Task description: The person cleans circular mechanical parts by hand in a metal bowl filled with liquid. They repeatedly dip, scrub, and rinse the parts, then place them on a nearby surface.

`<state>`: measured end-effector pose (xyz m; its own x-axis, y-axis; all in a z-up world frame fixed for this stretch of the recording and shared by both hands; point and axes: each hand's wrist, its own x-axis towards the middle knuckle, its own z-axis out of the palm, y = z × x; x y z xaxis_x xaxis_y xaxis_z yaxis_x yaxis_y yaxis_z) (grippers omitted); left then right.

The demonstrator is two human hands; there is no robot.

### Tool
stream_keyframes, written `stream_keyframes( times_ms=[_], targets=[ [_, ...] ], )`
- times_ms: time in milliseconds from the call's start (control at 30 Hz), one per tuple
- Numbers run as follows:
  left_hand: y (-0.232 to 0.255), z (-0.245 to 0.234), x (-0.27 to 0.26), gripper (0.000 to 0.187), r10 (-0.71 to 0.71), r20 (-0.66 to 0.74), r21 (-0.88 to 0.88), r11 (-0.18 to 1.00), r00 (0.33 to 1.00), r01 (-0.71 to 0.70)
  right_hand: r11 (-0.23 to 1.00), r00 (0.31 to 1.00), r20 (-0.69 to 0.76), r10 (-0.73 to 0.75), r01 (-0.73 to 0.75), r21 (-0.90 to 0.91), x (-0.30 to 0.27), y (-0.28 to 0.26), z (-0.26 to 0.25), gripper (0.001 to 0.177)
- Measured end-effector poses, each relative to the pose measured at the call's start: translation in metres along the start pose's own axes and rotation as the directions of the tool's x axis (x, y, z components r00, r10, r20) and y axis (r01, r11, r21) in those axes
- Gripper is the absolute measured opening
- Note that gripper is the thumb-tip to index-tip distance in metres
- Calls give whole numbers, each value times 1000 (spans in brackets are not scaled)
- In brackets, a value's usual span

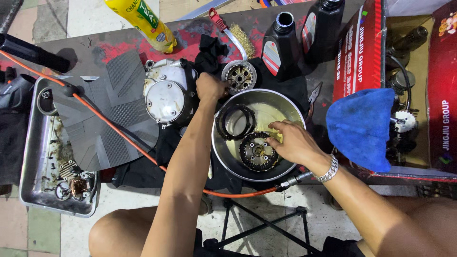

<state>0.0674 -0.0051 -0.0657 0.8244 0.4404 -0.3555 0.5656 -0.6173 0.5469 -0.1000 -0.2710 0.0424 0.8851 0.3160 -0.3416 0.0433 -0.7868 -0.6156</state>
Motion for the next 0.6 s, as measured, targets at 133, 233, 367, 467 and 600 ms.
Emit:
stream_keyframes(
  times_ms=[133, 233, 367, 467, 600],
  targets=[
    [-3, -7, -5, 31, 101, -60, -82, 991, 993, -106, 1000, 1000, -20, -23, 23, -5, -2, -1, 0, 44],
    [8, -24, -21, 25, 198, -50, -225, 953, 979, -204, 1000, 999, -33, -18, 18, 1, -4, -4, -2, 44],
    [20, -53, -56, 19, 464, -154, -389, 784, 873, -485, 998, 994, -78, 70, -70, -4, 0, 0, -12, 44],
    [19, -58, -89, 12, 621, -82, -292, 733, 780, -615, 996, 979, -179, 94, -93, 11, 2, 13, -28, 43],
    [7, -27, -125, 16, 745, 82, -193, 663, 662, -723, 998, 964, -258, 58, -64, -13, -8, 18, -39, 42]
  ],
)
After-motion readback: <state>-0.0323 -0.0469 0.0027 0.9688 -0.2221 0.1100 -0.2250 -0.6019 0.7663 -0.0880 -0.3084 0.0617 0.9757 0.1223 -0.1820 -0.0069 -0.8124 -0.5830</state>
